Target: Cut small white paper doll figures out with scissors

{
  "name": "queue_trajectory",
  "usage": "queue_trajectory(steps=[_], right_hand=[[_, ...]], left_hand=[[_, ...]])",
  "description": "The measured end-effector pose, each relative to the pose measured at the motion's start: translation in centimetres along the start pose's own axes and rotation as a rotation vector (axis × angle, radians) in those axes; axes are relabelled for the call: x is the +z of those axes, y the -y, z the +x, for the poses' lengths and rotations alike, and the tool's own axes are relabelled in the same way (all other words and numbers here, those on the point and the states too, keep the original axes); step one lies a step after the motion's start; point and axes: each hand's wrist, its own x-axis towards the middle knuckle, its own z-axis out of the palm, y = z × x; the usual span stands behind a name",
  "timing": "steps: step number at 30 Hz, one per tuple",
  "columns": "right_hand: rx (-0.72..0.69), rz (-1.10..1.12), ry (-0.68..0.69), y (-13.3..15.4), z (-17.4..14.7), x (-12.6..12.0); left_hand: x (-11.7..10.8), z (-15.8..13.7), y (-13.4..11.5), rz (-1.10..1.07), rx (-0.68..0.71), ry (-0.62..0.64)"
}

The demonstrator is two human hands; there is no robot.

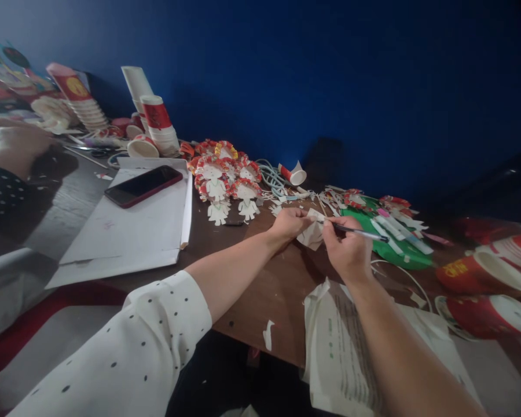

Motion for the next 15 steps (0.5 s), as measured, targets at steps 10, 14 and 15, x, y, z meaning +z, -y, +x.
queue_trajectory(steps=[10,14,15], right_hand=[[-0.008,-0.016,-0.014,0.09,0.11,-0.11],[0.000,-0.018,-0.007,0.02,0.09,-0.11],[-0.006,-0.017,-0.011,0.03,0.09,-0.12]], left_hand=[[0.10,-0.26,-0.32,-0.033,-0.019,0.000],[0.22,-0.49,-0.57,-0.046,-0.017,0.003],[0.25,-0.55,-0.66,-0.042,-0.020,0.002]])
